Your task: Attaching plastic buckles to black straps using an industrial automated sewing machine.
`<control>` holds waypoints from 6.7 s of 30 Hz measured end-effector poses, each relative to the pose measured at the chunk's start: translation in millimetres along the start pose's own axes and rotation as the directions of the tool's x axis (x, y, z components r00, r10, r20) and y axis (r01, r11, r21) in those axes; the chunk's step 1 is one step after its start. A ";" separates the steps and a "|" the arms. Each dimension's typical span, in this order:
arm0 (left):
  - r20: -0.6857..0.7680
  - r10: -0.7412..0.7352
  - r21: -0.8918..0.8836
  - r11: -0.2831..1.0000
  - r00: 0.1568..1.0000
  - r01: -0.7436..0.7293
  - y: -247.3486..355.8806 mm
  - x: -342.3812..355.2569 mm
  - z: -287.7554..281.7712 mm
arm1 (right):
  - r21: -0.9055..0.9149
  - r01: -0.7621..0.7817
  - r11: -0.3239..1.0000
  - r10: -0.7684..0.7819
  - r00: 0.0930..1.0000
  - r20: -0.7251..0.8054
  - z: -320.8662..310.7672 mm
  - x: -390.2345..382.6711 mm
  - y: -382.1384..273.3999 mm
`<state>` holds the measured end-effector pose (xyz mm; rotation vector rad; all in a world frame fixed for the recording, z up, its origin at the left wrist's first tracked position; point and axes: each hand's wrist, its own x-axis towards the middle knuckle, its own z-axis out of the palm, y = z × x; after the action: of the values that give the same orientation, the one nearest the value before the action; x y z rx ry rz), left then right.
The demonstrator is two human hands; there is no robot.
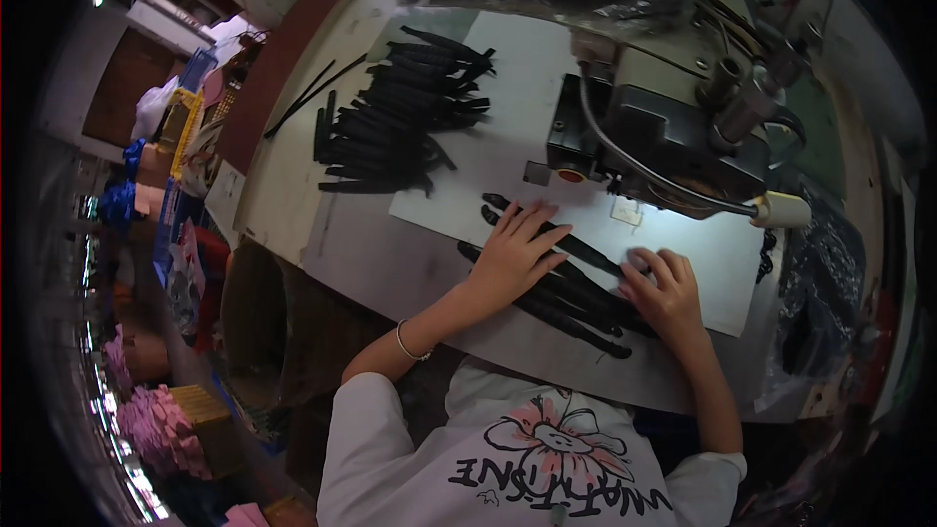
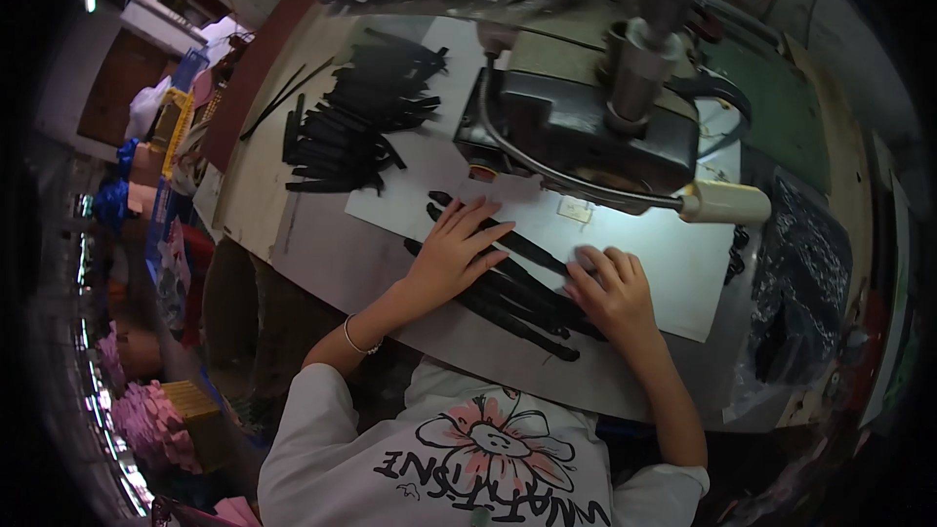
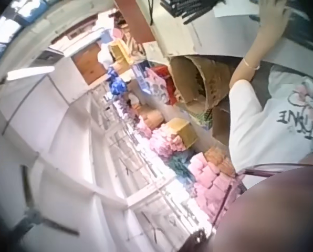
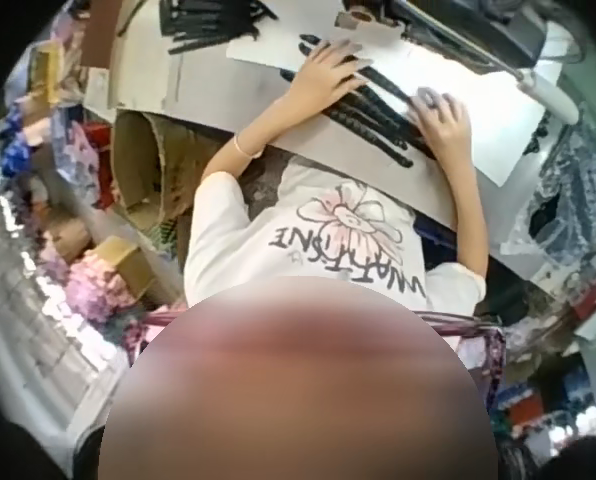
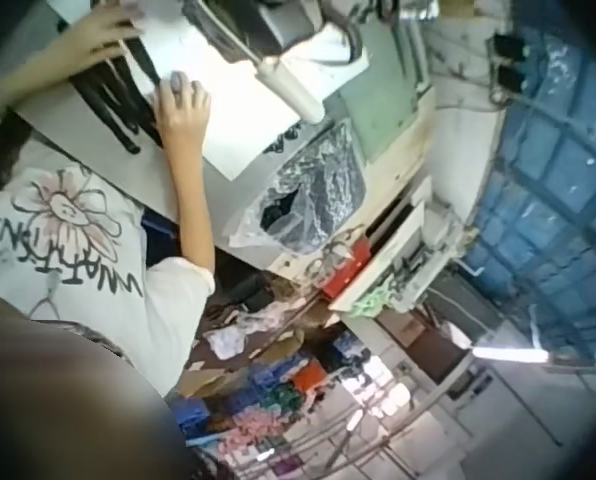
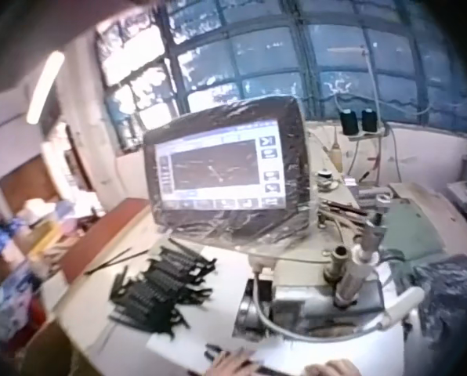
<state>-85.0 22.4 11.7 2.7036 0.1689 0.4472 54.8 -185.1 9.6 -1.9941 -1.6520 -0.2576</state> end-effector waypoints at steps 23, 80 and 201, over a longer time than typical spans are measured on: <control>-0.154 -0.386 -0.042 0.922 0.910 0.384 -175.4 -64.5 -85.8 | 0.300 -0.426 0.854 0.503 0.824 -0.260 -12.4 -8.0 43.1; 0.464 -0.015 -0.720 0.576 0.886 0.387 60.9 62.1 19.9 | 0.894 -0.428 -0.133 0.620 0.667 0.412 -19.4 -12.1 -2.1; -0.147 0.483 0.028 0.874 0.863 -0.484 -20.4 81.4 72.9 | 0.427 -0.737 0.523 0.736 0.644 0.210 31.6 42.8 71.1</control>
<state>14.8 29.4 -36.8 2.6835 -0.4873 0.7930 126.9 -140.2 -16.6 -2.0679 -0.6079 0.4464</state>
